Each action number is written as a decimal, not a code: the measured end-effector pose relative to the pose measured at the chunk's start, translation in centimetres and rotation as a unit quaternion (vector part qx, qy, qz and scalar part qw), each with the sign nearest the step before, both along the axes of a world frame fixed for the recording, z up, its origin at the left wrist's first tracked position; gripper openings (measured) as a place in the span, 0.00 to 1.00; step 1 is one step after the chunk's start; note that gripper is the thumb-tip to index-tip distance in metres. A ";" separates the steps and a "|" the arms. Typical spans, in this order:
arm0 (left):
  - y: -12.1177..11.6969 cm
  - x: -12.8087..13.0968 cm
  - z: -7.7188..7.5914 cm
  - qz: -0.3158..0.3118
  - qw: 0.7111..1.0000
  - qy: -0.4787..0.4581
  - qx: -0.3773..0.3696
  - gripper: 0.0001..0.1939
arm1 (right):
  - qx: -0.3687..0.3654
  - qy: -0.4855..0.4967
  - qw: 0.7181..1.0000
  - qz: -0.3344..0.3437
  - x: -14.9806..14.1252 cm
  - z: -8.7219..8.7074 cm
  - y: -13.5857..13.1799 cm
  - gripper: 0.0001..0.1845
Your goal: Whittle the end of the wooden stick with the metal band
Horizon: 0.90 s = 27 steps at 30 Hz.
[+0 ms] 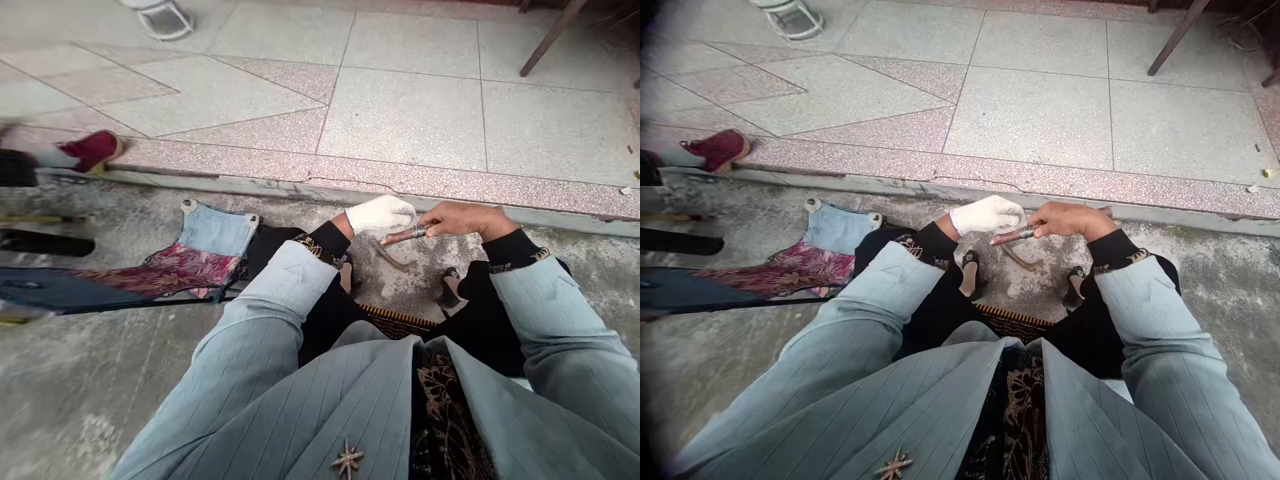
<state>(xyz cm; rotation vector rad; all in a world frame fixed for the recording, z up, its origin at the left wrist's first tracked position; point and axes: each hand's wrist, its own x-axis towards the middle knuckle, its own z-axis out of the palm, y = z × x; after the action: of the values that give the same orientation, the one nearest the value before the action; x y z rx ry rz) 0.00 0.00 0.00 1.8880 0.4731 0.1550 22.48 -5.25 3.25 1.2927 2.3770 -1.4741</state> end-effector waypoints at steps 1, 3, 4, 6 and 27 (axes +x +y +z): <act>0.3 0.0 -0.4 0.012 1.000 -0.006 -0.026 0.12 | 0.005 0.013 1.000 -0.017 0.2 0.5 -0.1 0.22; 0.7 0.1 -1.0 0.029 0.997 -0.015 -0.074 0.13 | 0.012 0.034 0.999 -0.041 0.6 1.4 -0.4 0.23; 0.9 0.2 -1.3 0.034 0.995 -0.018 -0.095 0.13 | 0.013 0.041 0.998 -0.049 0.9 1.7 -0.4 0.24; 0.9 0.4 -1.7 0.040 0.989 -0.022 -0.138 0.14 | 0.014 0.053 0.997 -0.063 1.5 1.9 -0.5 0.25; -1.3 1.7 -2.6 -0.022 1.000 0.008 -0.011 0.14 | 0.142 -0.023 0.947 -0.286 1.3 0.6 -0.5 0.19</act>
<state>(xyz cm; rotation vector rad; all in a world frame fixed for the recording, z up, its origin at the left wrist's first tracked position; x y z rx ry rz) 1.68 -1.26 -2.64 1.8771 0.4415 0.1045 23.82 -5.73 3.81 2.2054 2.3582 -1.1927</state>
